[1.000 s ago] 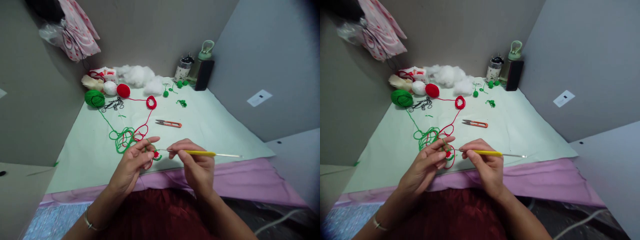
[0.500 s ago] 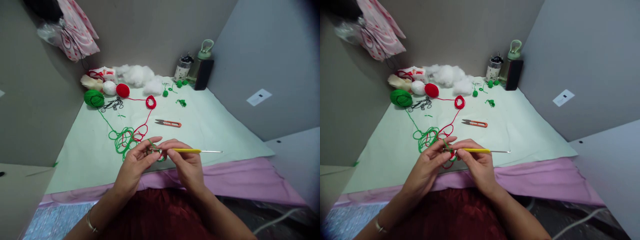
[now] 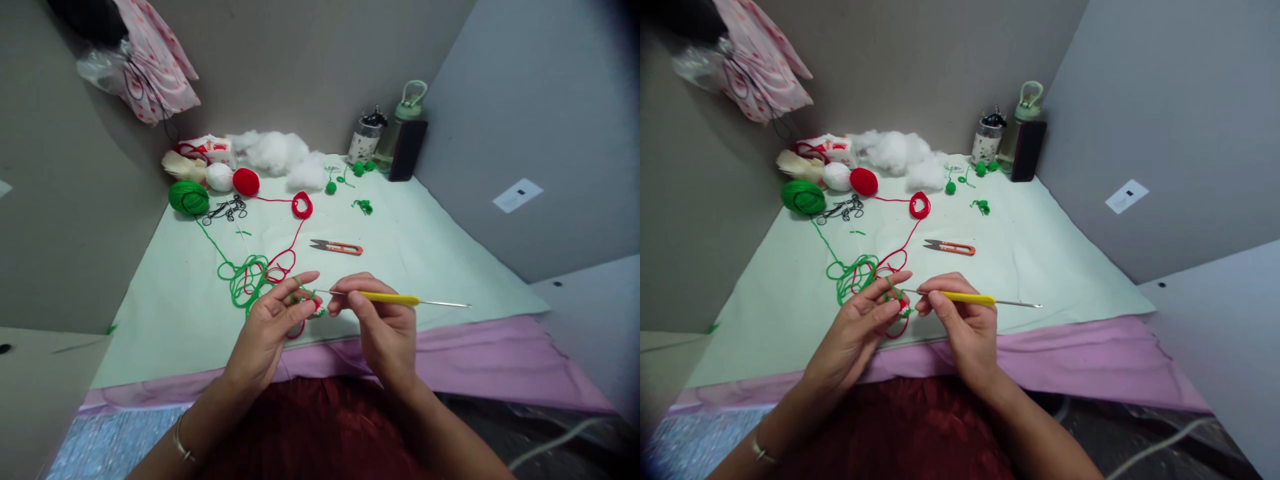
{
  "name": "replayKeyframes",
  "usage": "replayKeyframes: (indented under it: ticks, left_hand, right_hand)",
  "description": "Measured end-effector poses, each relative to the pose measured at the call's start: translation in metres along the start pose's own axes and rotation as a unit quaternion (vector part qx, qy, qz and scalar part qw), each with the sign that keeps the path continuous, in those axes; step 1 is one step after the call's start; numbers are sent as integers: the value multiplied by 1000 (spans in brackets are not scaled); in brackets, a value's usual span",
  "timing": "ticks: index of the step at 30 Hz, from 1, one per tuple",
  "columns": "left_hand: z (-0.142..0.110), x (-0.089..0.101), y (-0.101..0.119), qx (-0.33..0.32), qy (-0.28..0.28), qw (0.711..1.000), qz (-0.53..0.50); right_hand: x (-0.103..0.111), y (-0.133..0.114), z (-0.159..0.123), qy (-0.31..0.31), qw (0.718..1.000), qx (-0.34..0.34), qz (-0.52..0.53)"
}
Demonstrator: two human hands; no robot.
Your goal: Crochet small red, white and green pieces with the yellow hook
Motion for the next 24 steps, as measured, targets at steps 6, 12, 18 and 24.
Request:
replayKeyframes:
  ticks: [6, 12, 18, 24]
  left_hand:
    - [0, 1, 0, 9, 4, 1000, -12]
    - [2, -3, 6, -9, 6, 1000, -12]
    - [1, -3, 7, -7, 5, 1000, -19]
    - [0, -2, 4, -9, 2, 1000, -19]
  right_hand:
    - [3, -19, -2, 2, 998, 52, -41]
    - [-7, -21, -1, -55, 996, 39, -53]
    - [-6, -20, -1, -50, 996, 40, -58]
    - [-7, -19, -1, -54, 996, 36, -55]
Point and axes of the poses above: each hand's wrist, its own z-axis towards the middle knuckle, its own x-axis out of the back of the hand, y = z × x, the point moved 10 cm from there along z, towards the middle knuckle, and after that the axes turned 14 degrees about -y, right-handed, at the moved point
